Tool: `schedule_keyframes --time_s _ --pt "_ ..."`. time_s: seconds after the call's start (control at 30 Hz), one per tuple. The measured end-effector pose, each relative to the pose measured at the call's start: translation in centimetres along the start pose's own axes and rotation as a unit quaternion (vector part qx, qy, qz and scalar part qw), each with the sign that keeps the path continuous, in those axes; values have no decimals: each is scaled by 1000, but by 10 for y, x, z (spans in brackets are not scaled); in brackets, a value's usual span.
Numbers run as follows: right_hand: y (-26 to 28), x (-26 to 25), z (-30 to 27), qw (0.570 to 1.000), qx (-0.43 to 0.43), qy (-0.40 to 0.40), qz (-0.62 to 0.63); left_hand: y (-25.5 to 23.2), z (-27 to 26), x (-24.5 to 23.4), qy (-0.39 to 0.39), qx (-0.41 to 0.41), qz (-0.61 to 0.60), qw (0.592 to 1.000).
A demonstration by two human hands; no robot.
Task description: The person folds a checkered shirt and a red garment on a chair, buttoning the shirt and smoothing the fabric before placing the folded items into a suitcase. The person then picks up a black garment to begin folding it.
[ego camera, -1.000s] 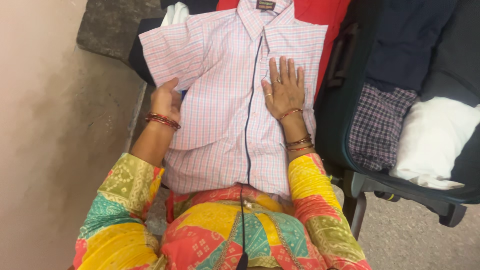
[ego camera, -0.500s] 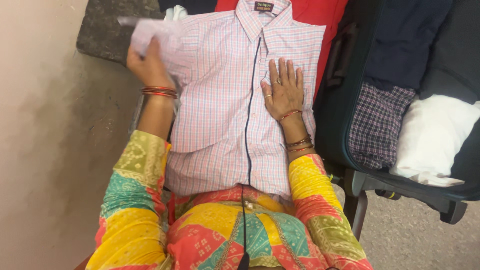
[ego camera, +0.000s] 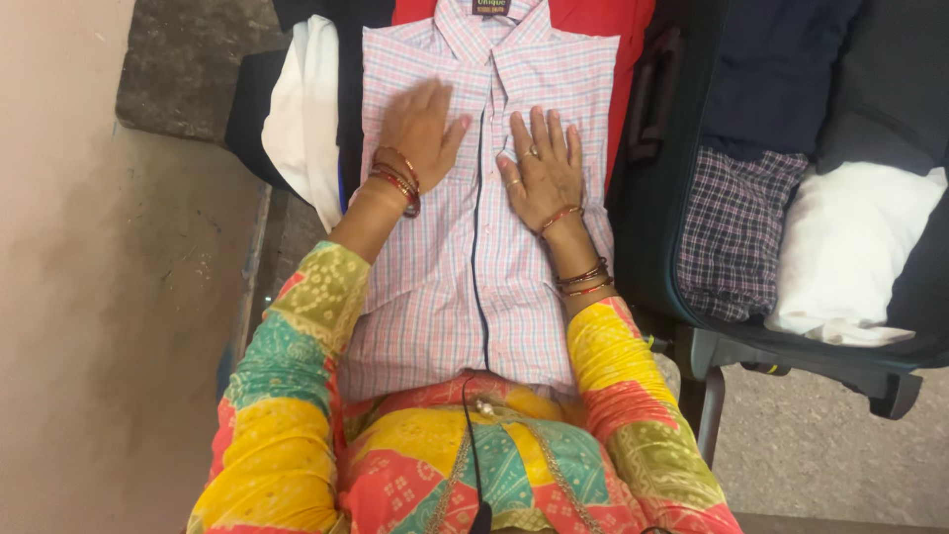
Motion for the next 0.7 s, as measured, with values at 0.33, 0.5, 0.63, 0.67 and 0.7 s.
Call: schedule_keyframes --time_s 0.33,0.5,0.63,0.67,0.7 --pt "2 6 36 994 70 62 -54 19 24 1 -65 2 131 989" --pt "-18 19 37 994 63 90 -8 37 12 -6 -187 95 31 977" --pt "-64 7 37 980 172 -104 -18 53 5 -24 -382 22 -10 924" --pt "-72 4 38 976 173 -129 -15 58 11 -29 -383 -12 -23 923" --pt "-76 0 40 972 175 -157 -13 61 16 -35 -384 -45 -35 921"
Point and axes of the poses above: each hand's wrist, its own z-axis towards the middle knuckle, its own x-axis out of the palm, y = z × x, the point moved 4 cm from there along z, towards the middle knuckle, and after that the axes turned 13 degrees about -z, right-handed, at the moved point
